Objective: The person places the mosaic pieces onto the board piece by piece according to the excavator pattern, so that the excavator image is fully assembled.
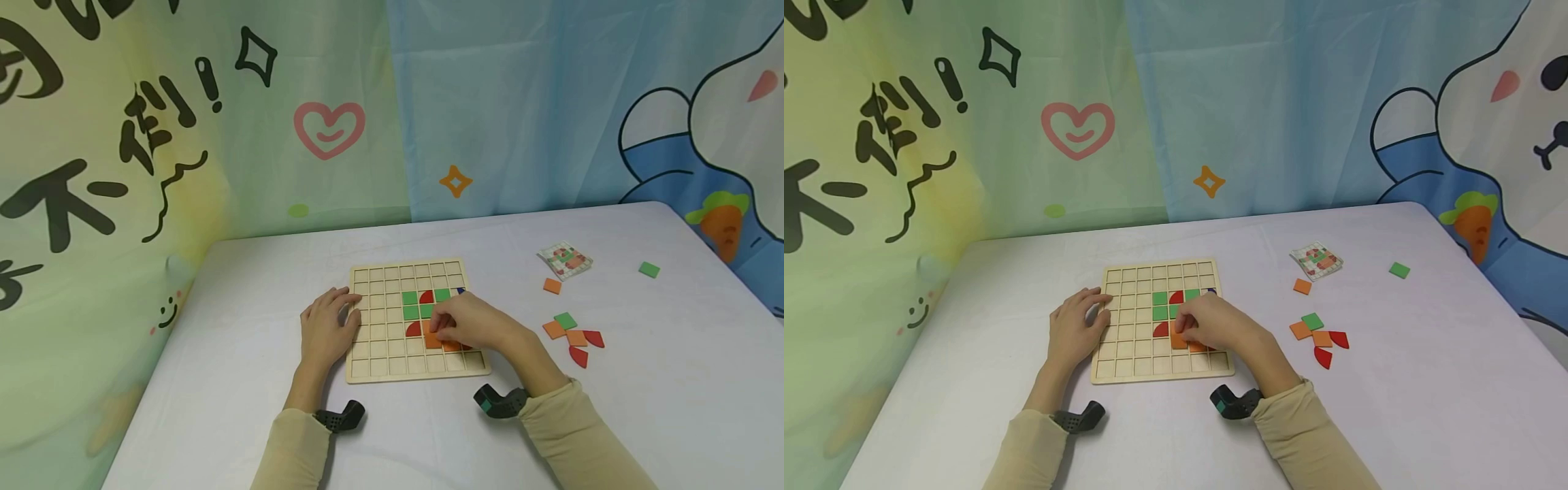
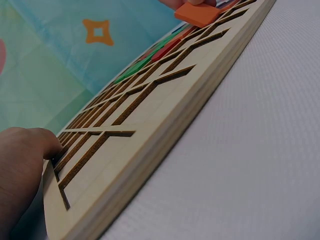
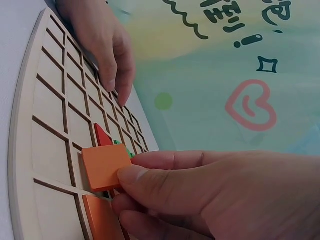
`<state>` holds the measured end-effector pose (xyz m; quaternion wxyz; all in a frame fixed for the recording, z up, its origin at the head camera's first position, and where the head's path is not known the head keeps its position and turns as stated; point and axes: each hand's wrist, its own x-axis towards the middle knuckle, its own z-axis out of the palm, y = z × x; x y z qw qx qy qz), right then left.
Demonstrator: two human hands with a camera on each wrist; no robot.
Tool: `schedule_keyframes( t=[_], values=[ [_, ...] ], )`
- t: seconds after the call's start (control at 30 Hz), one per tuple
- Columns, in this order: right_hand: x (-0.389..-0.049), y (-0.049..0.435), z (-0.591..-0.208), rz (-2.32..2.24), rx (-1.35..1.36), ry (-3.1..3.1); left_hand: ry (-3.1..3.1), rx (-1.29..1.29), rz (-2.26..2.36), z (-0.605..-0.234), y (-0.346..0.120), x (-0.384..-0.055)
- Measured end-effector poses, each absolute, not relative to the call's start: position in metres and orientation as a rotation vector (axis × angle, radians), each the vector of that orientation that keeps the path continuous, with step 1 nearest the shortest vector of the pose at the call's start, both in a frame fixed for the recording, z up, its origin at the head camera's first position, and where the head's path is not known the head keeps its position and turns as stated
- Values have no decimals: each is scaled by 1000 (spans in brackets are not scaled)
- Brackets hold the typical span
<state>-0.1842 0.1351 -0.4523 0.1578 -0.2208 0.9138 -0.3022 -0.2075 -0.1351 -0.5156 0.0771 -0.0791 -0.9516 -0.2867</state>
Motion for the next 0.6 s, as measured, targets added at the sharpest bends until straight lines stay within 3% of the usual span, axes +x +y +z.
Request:
schedule_keyframes(
  t=[0.6],
  values=[
    [-185, 135, -456, -809, -660, 2590, -2843, -237, -852, -517, -136, -208]
  ],
)
